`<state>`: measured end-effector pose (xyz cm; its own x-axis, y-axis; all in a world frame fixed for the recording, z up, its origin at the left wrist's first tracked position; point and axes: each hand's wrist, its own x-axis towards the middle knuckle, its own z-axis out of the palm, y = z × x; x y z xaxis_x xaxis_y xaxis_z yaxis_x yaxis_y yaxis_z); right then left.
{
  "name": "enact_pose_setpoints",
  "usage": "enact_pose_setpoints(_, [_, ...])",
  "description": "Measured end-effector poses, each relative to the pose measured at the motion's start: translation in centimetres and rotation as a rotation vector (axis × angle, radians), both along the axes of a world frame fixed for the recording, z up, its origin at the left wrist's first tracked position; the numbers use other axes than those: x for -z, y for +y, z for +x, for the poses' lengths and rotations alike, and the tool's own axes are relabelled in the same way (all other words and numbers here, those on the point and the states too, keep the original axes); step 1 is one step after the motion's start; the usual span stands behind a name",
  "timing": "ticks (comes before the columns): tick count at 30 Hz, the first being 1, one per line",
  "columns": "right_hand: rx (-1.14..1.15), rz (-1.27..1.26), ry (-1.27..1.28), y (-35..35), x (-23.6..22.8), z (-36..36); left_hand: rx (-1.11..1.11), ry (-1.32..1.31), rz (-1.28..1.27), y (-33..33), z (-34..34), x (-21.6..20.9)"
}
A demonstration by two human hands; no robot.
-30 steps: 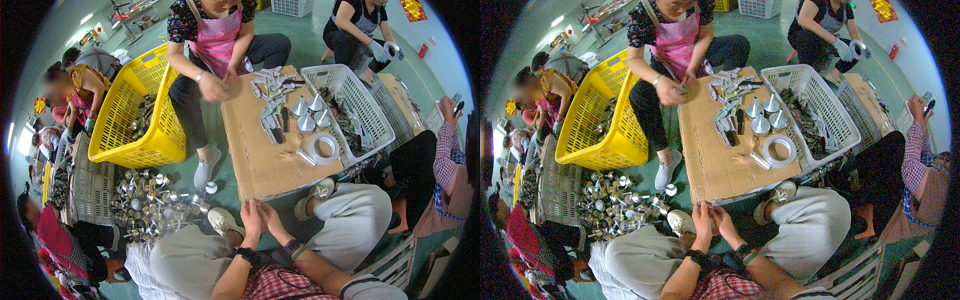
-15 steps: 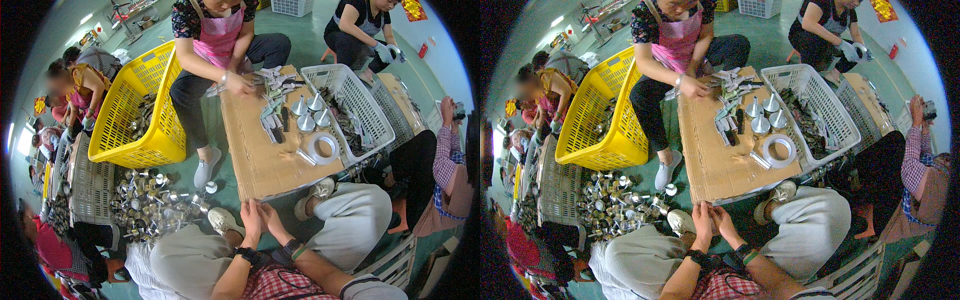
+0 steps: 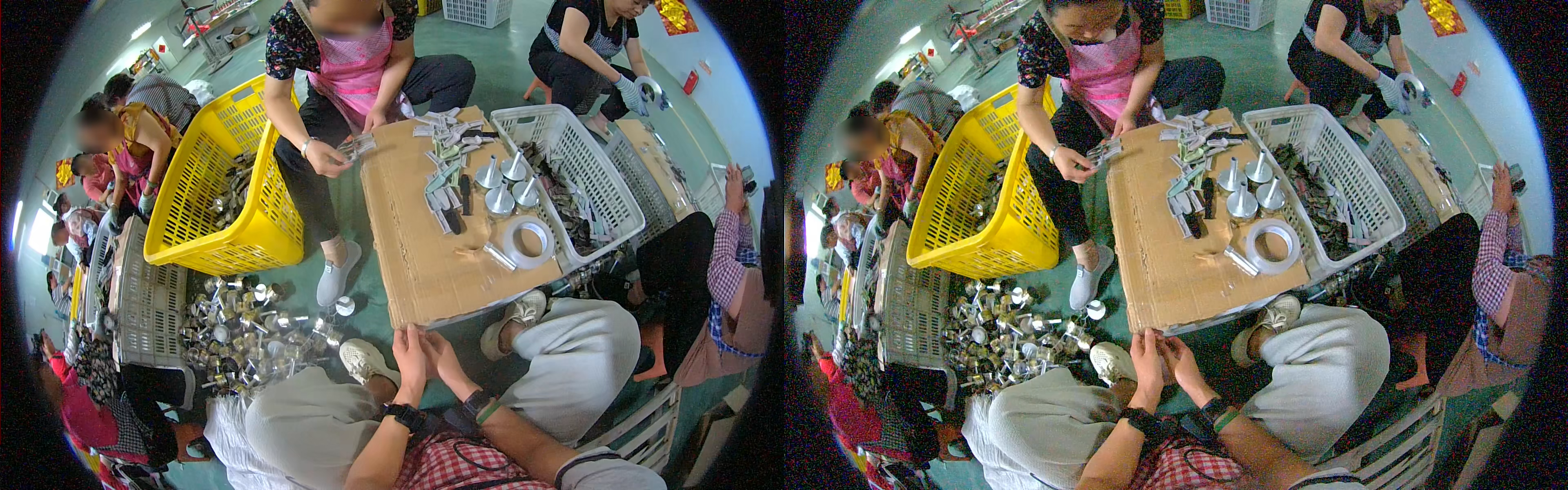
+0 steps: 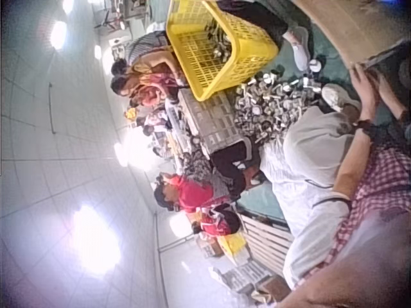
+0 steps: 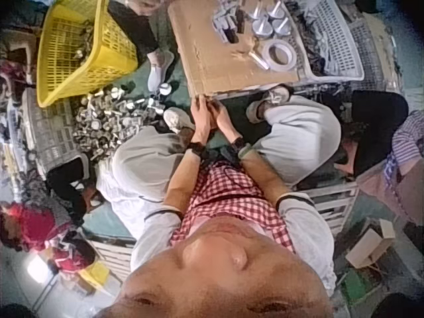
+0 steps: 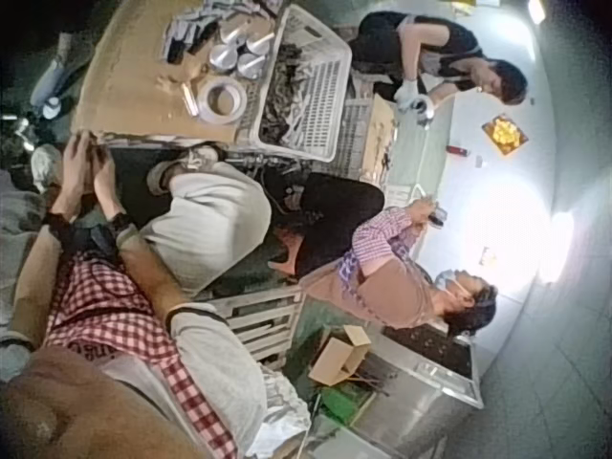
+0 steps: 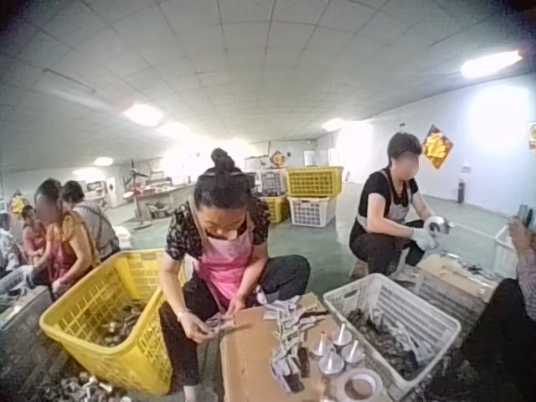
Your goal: Assembling small metal components using adhesive tape and containers in a factory setting.
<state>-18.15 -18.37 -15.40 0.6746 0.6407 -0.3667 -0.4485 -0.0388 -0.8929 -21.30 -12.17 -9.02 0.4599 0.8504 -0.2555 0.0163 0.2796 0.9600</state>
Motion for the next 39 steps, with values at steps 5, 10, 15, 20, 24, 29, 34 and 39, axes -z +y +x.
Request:
enact_pose_setpoints(5, [-0.004, 0.003, -0.032, 0.0, 0.3, 0.0, 0.000, 0.000, -0.010, 0.1, -0.1, 0.4])
enact_pose_setpoints(10, [-0.005, -0.046, -0.131, -0.1, 1.4, 0.1, -0.002, -0.034, -0.060, 0.2, -0.3, 0.9])
enact_pose_setpoints(15, [-0.002, -0.156, -0.224, 0.2, 1.8, 0.4, 0.025, -0.121, -0.090, 0.4, -0.3, 0.6])
enact_pose_setpoints(20, [-0.007, -0.199, -0.247, 0.2, 1.1, 0.5, 0.045, -0.075, -0.100, 0.5, -0.6, 0.3])
enact_pose_setpoints(24, [0.001, -0.225, -0.268, 0.4, 0.9, 0.6, 0.010, -0.082, -0.083, 0.6, -0.5, 0.4])
enact_pose_setpoints(29, [0.061, -0.154, -0.285, 0.6, 1.5, 0.8, 0.020, -0.084, -0.103, 0.7, -0.5, -0.4])
enact_pose_setpoints(34, [0.084, -0.139, -0.253, 0.9, 0.4, 0.9, -0.008, -0.115, -0.130, 1.0, -0.6, 0.0])
enact_pose_setpoints(39, [-0.011, -0.176, -0.247, 0.9, 0.9, 1.3, -0.001, -0.130, -0.181, 1.1, -0.7, 0.3])
